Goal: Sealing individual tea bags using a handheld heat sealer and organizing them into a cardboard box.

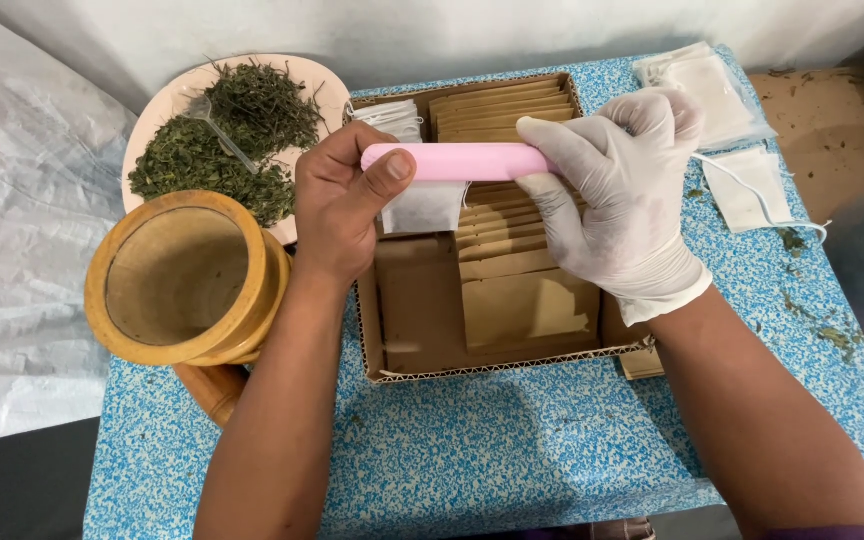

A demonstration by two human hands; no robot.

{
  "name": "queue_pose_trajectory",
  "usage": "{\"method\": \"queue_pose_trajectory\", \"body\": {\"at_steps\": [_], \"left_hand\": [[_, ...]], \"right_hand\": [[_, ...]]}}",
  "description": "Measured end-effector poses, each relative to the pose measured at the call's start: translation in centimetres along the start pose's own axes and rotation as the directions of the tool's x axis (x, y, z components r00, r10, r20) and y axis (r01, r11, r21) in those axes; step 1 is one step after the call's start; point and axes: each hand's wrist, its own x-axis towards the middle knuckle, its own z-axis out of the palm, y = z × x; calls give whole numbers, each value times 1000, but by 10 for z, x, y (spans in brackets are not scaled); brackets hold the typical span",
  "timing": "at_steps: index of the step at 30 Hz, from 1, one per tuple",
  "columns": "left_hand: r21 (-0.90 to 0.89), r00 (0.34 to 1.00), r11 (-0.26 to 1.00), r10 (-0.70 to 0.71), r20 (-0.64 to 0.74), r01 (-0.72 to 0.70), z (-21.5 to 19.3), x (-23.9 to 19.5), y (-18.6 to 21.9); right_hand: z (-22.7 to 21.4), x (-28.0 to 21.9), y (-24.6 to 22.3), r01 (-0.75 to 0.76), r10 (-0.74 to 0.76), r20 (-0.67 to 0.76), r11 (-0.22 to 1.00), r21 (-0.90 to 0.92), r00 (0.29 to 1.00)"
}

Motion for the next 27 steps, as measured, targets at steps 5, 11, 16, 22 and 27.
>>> {"method": "queue_pose_trajectory", "body": {"at_steps": [5, 11, 16, 22, 27], "left_hand": [[-3, 1000, 1000, 0, 2, 0, 1, 0, 1], [-11, 1000, 1000, -1, -2, 1, 0, 0, 0], [-11, 1000, 1000, -8, -7, 8, 1, 0, 1], [-5, 1000, 1000, 7, 5, -7, 0, 0, 0], [-19, 1000, 1000, 0, -5, 0, 0, 0, -1]], "right_hand": [[1, -1, 1, -3, 3, 2, 1000, 0, 1000], [0, 0, 0, 1, -1, 0, 1000, 10, 1000], [0, 0, 0, -2, 2, 1, 1000, 16, 1000], [0, 0, 0, 0, 0, -3, 1000, 10, 1000], [0, 0, 1, 2, -2, 12, 1000, -5, 1000]]}}
